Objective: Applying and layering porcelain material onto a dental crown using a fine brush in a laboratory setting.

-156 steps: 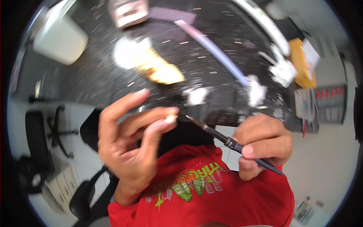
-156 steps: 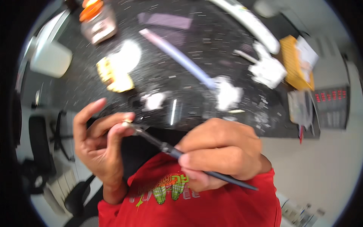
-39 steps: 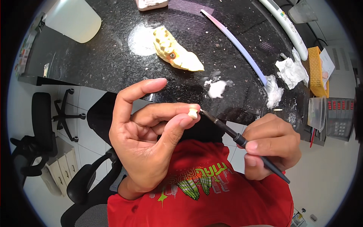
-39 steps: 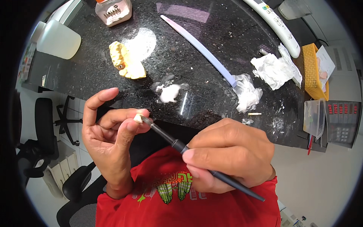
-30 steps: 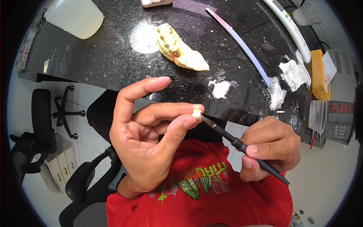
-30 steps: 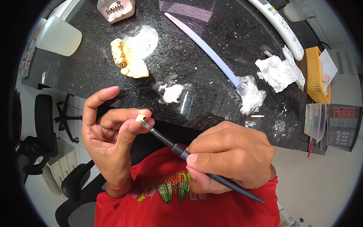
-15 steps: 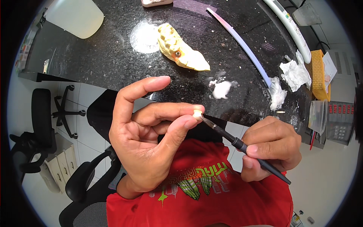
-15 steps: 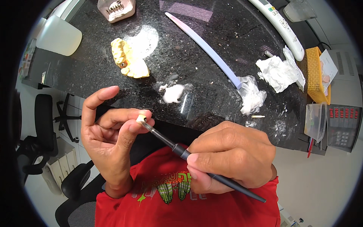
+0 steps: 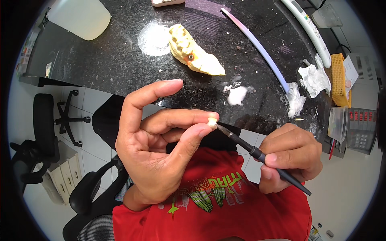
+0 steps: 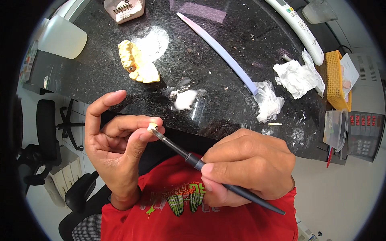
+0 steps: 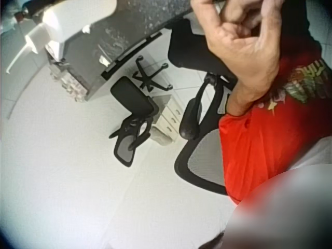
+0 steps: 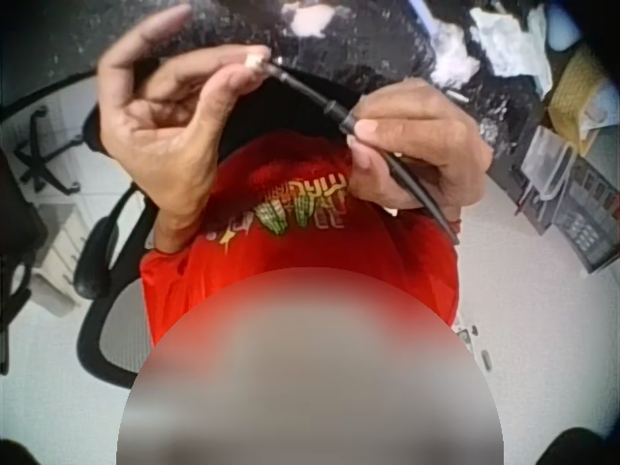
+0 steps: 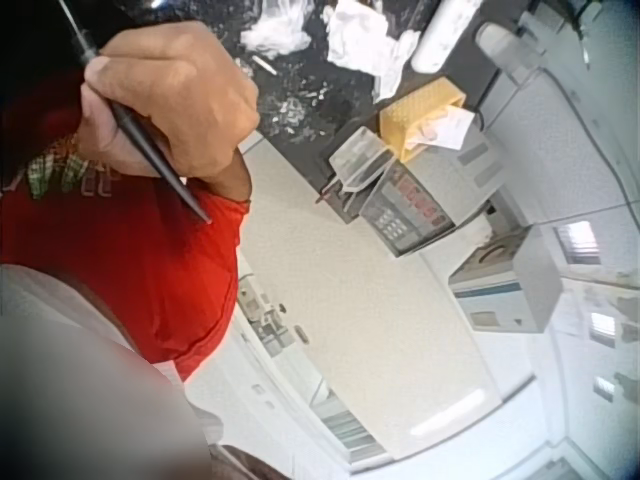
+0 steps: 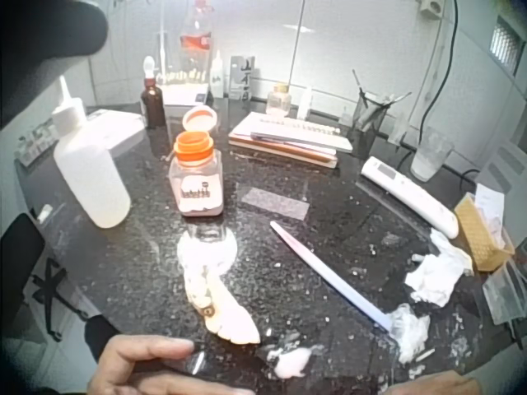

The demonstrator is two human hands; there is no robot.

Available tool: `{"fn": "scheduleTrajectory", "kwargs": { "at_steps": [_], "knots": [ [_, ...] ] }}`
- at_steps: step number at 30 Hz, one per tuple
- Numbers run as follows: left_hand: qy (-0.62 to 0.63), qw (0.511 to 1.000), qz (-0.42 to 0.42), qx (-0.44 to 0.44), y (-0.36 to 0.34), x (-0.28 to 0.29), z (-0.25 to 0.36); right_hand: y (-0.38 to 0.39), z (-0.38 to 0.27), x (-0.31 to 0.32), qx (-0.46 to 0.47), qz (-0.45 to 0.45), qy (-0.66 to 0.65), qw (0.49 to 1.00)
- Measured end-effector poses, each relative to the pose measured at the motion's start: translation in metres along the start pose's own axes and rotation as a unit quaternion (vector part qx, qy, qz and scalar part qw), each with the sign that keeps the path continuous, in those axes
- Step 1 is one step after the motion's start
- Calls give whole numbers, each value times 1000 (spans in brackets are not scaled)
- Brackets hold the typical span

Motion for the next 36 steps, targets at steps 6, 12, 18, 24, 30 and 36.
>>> {"fn": "scheduleTrajectory", "kwargs": {
  "at_steps": [6, 12, 18, 24, 30, 36],
  "knots": [
    [-15, 1000, -11, -7, -2, 1, 1, 0, 2, -3, 1, 7, 3, 1000],
    [-32, 999, -20, -17, -2, 2, 2, -1, 1, -2, 0, -1, 1, 1000],
    [-31, 999, -25, -16, -3, 1, 2, 0, -1, 1, -2, 9, 1, 1000],
    [-7, 1000, -21, 12, -5, 2, 3, 1, 0, 0, 9, 7, 6, 1000],
    [-3, 1000, -16, 15, -4, 1, 2, 2, 2, 0, 16, 4, 16, 1000],
    [2, 1000, -13, 18, -4, -1, 3, 3, 1, 1, 23, 7, 25, 999]
  ]
}}
Point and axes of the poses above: each hand's wrist, its own y-axis away from the middle knuckle, its own x-axis out of the back of the hand, z = x × y, the point moved 3 cm from there along -y, towards the middle knuckle, and after that the axes turned 9 degrees about -x, right-handed, at the moved point
